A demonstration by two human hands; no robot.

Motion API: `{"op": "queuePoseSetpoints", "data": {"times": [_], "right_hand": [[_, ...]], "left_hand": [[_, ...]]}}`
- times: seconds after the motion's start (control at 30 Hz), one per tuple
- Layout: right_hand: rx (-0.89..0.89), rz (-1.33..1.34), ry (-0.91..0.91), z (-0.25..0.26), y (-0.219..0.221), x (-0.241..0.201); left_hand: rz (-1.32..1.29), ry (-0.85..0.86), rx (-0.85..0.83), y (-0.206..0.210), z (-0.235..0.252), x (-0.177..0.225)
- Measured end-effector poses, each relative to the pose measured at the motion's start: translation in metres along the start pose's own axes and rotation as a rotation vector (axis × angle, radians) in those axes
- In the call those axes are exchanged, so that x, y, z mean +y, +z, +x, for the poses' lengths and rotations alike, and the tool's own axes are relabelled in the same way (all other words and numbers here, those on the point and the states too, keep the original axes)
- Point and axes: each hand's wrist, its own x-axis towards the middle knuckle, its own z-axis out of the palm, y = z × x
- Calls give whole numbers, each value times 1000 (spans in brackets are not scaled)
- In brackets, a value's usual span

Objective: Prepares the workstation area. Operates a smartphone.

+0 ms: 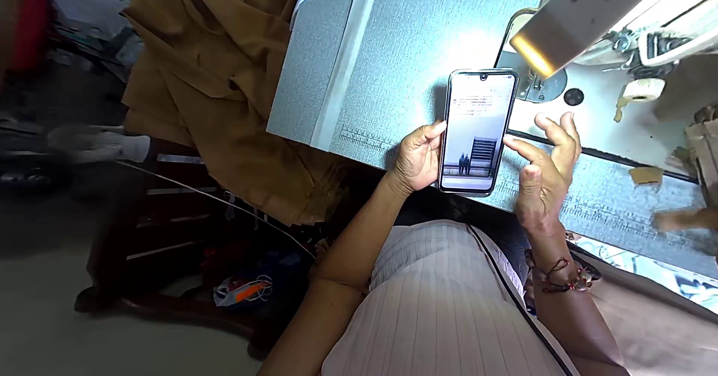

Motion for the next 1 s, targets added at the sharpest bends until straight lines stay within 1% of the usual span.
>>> {"op": "queuePoseSetpoints", "data": {"times": [0.2, 0.37, 0.6, 0.73, 0.9, 1.0], "right_hand": [[-2, 16, -1, -2, -1, 1], [-17, 63, -59, -2, -1, 4], [-21, 82, -54, -1, -1, 6], [-17, 98, -72, -1, -1, 7], [-12, 117, -110, -1, -1, 7], [-17, 89, -77, -1, 1, 6]], "left_hand": [[-5, 0, -9, -1, 1, -1], [-1, -1, -5, 0, 1, 0], [-3, 6, -9, -2, 2, -1], [-13, 3, 16, -1, 1, -1], [3, 0, 7, -2, 1, -2], [-2, 1, -10, -3, 1, -1]]}}
